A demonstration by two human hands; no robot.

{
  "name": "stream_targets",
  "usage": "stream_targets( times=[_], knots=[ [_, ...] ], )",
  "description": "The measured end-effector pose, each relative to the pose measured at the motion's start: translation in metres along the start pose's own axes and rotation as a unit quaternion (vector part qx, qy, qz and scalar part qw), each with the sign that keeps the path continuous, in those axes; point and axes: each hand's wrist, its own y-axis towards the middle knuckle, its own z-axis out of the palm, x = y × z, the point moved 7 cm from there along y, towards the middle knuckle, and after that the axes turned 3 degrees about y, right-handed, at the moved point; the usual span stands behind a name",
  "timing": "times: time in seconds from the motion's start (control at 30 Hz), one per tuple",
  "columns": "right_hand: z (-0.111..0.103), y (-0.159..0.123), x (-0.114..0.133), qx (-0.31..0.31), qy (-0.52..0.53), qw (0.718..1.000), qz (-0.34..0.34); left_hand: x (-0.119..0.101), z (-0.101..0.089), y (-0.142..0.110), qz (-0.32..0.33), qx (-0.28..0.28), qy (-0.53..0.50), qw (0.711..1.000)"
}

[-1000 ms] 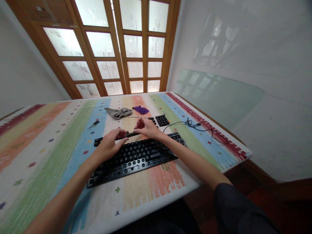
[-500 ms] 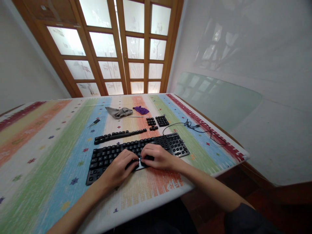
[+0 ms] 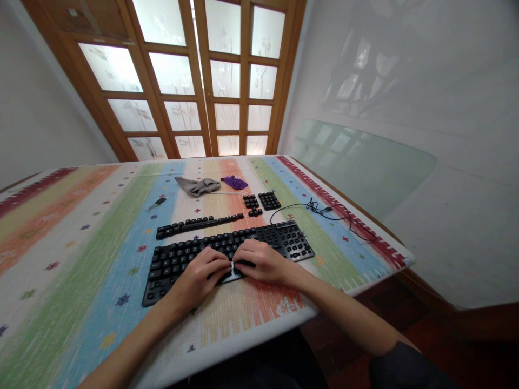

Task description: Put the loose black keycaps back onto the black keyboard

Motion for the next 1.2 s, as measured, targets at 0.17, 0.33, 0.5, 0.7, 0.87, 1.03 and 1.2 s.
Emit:
stream_targets(
  times=[0.17,0.33,0.5,0.7,0.87,1.03,1.2],
  knots=[
    [0.0003,-0.0014,-0.0004,-0.005,0.002,1.000,-0.006,0.0015,-0.0037,-0.0009,0.011,0.003,0.000,1.000],
    [0.0019,-0.0017,-0.0001,-0.012,-0.003,1.000,-0.020,0.0015,-0.0027,-0.0011,0.010,-0.001,0.008,1.000],
    [0.0000,-0.0030,0.0017,-0.028,0.000,0.999,-0.020,-0.0003,-0.0008,-0.0004,0.018,-0.011,0.016,1.000],
    [0.0004,-0.0043,0.0052,-0.052,-0.012,0.998,-0.031,-0.0031,-0.0013,0.0019,0.038,-0.016,0.029,0.999],
    [0.0023,-0.0025,0.0072,-0.046,-0.023,0.998,-0.030,-0.0025,-0.0005,0.0009,0.039,-0.017,0.036,0.998],
    [0.0004,-0.0010,0.0069,-0.043,-0.039,0.998,-0.022,-0.0033,0.0016,-0.0012,0.035,-0.029,0.039,0.998],
    [-0.0002,-0.0025,0.0059,-0.052,-0.043,0.997,-0.020,-0.0058,0.0038,-0.0009,0.031,-0.037,0.047,0.998]
  ],
)
